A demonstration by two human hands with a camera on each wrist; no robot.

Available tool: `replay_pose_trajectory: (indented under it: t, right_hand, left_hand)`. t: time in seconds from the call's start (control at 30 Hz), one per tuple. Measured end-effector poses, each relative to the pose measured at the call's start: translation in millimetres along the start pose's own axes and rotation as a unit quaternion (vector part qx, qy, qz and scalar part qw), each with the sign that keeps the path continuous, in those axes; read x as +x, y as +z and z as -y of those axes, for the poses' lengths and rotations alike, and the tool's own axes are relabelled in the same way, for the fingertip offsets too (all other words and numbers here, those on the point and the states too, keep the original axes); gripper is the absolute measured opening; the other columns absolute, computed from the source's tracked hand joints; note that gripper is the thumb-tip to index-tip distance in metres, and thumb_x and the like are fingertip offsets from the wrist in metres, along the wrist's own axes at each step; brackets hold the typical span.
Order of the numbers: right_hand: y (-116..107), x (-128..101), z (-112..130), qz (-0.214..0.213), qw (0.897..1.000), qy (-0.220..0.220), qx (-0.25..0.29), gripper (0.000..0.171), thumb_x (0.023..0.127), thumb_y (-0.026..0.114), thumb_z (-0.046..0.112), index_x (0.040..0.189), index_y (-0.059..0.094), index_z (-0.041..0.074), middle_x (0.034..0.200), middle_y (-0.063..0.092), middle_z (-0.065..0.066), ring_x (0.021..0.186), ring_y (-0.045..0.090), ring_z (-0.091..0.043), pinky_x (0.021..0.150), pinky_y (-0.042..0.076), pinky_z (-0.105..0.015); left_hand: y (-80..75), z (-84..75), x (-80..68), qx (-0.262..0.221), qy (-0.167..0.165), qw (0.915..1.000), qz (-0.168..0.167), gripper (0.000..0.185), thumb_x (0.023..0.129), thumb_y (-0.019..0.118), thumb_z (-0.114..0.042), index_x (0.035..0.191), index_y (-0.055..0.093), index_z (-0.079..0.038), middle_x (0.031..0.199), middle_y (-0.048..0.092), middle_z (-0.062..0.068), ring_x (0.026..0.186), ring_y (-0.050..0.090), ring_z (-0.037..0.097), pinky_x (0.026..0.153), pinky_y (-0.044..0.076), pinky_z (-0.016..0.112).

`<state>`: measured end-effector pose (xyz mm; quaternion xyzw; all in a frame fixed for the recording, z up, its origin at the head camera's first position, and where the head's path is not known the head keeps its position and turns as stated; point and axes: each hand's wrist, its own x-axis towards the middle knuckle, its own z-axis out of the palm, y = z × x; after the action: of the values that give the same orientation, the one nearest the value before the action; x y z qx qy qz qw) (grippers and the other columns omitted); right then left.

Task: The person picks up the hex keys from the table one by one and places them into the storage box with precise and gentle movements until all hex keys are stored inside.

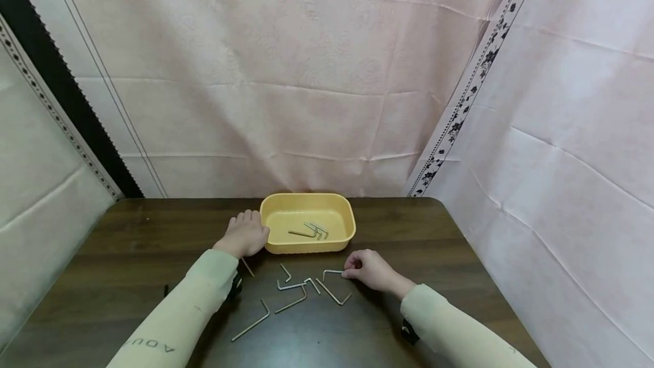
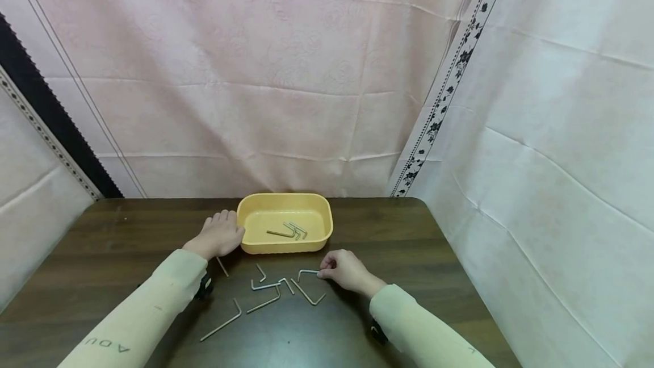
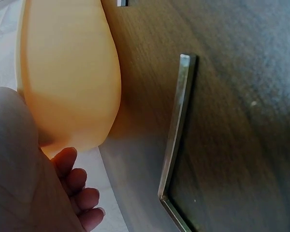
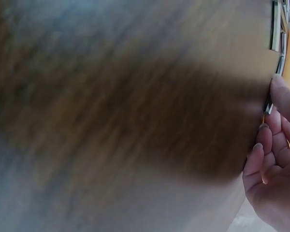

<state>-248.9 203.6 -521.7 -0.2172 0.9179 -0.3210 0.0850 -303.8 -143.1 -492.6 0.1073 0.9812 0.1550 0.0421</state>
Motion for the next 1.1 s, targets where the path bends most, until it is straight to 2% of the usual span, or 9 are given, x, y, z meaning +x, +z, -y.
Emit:
replay_pose_trajectory:
  t: [0.17,0.3,0.5,0.67,0.8,0.9,1.03,1.1]
  right_hand:
    - [2,0,-2,-0.001,1.0,-0.007,-0.015,0.01,0.086,0.074,0.021,0.079,0.067,0.018,0.073,0.06,0.01,0.067,0.054,-0.007,0.064,0.046,-0.027]
    - [6,-1,-4,0.005,0.999,-0.019,-0.046,0.012,0.088,0.071,0.02,0.079,0.064,0.018,0.072,0.058,0.011,0.066,0.052,-0.006,0.064,0.045,-0.027]
    - [7,-5,-1,0.011,0.994,-0.04,-0.1,0.014,0.092,0.067,0.021,0.08,0.06,0.018,0.075,0.054,0.012,0.072,0.05,-0.007,0.07,0.043,-0.03]
    - [6,-12,5,0.006,0.992,-0.052,-0.118,0.014,0.093,0.066,0.021,0.081,0.059,0.018,0.076,0.053,0.012,0.073,0.048,-0.008,0.07,0.041,-0.03]
    - [3,-17,11,-0.029,0.986,-0.077,-0.142,0.013,0.093,0.066,0.021,0.083,0.058,0.018,0.079,0.053,0.012,0.075,0.047,-0.008,0.069,0.042,-0.028]
    - [-3,-17,17,-0.074,0.978,-0.11,-0.16,0.012,0.092,0.067,0.02,0.084,0.057,0.018,0.08,0.053,0.012,0.077,0.047,-0.008,0.07,0.043,-0.028]
    - [-15,-15,27,-0.127,0.968,-0.14,-0.166,0.013,0.091,0.068,0.018,0.084,0.057,0.018,0.08,0.052,0.012,0.077,0.047,-0.009,0.07,0.044,-0.028]
    - [-22,-13,33,-0.142,0.966,-0.143,-0.163,0.013,0.091,0.068,0.018,0.084,0.057,0.018,0.08,0.052,0.011,0.077,0.047,-0.009,0.069,0.043,-0.029]
  left_hand:
    - [0.3,-0.7,0.0,-0.003,0.003,1.0,-0.002,0.04,0.099,0.035,-0.027,0.12,0.043,0.006,0.103,0.041,0.018,0.095,0.039,0.034,0.086,0.03,0.051]
    - [3.5,0.5,0.8,-0.005,0.001,1.0,0.006,0.041,0.099,0.034,-0.028,0.122,0.042,0.006,0.104,0.041,0.017,0.096,0.039,0.034,0.087,0.03,0.051]
    - [6.4,1.5,0.0,-0.011,0.0,0.9999,0.013,0.045,0.099,0.034,-0.027,0.127,0.04,0.007,0.108,0.042,0.019,0.098,0.039,0.034,0.087,0.03,0.052]
    - [5.3,-0.7,-4.0,-0.016,-0.004,0.9998,0.013,0.048,0.099,0.035,-0.028,0.13,0.039,0.008,0.114,0.042,0.021,0.102,0.039,0.035,0.09,0.031,0.052]
    - [3.8,-2.0,-5.0,-0.015,-0.003,0.9998,0.012,0.046,0.099,0.034,-0.028,0.128,0.04,0.008,0.111,0.042,0.02,0.099,0.039,0.035,0.088,0.031,0.051]
    - [2.7,-1.4,-4.0,-0.014,-0.001,0.9998,0.015,0.045,0.099,0.034,-0.028,0.126,0.04,0.007,0.107,0.041,0.019,0.097,0.039,0.034,0.087,0.03,0.051]
    - [1.6,-0.5,-2.3,-0.015,-0.003,0.9998,0.012,0.043,0.099,0.035,-0.028,0.124,0.041,0.006,0.103,0.041,0.017,0.095,0.038,0.033,0.086,0.03,0.05]
    - [0.2,-1.6,-2.7,-0.019,-0.001,0.9998,0.01,0.043,0.099,0.035,-0.027,0.124,0.041,0.007,0.103,0.041,0.017,0.095,0.039,0.033,0.085,0.03,0.05]
